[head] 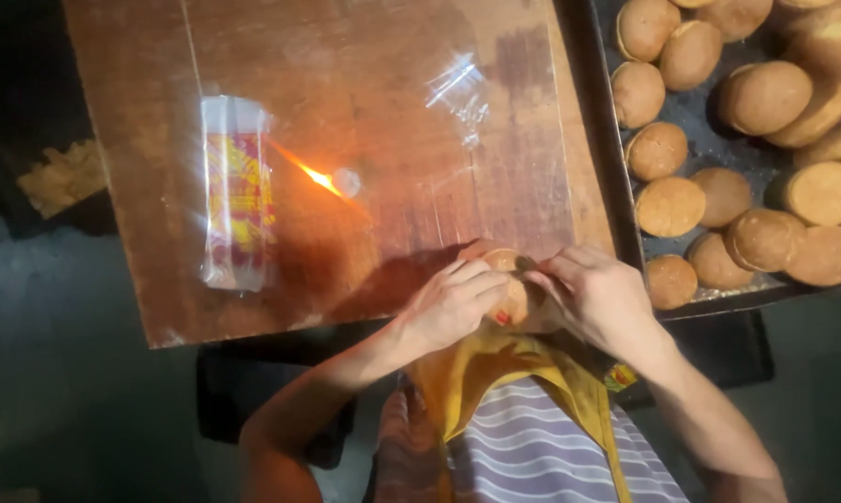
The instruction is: The person picks round bread rolls one at a time from a baking tray and places them into clear plastic bread bags on a wooden table, then presses the filled bags closed and sets the packed bags aside on the table.
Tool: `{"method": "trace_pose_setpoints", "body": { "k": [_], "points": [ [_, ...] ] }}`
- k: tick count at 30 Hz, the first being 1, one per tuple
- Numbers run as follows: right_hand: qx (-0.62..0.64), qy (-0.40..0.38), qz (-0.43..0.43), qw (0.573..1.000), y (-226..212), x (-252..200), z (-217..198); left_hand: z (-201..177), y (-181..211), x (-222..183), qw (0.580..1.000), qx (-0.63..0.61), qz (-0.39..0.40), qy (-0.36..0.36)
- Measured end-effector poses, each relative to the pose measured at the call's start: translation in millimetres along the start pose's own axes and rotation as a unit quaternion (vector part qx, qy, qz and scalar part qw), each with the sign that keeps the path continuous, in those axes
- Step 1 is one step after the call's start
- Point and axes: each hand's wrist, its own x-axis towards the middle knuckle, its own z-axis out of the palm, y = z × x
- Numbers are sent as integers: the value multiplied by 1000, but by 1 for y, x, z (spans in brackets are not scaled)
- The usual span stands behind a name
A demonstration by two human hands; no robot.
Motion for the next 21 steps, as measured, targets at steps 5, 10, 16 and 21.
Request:
{"method": "trace_pose_setpoints", "body": {
  "k": [5, 10, 16, 21],
  "points": [
    [54, 28, 28, 998, 12, -9, 19, -31, -24, 23, 968, -240, -62, 46],
    [64, 69, 30, 995, 18, -12, 27, 63, -118, -3, 908, -397, -137, -13],
    [58, 119, 51, 990, 38, 16, 31, 169, -186, -5, 761, -547, -315, -149],
    [88, 134, 81, 984, 56, 65, 26, 187, -216, 15, 671, -657, -335, -74]
  ]
}}
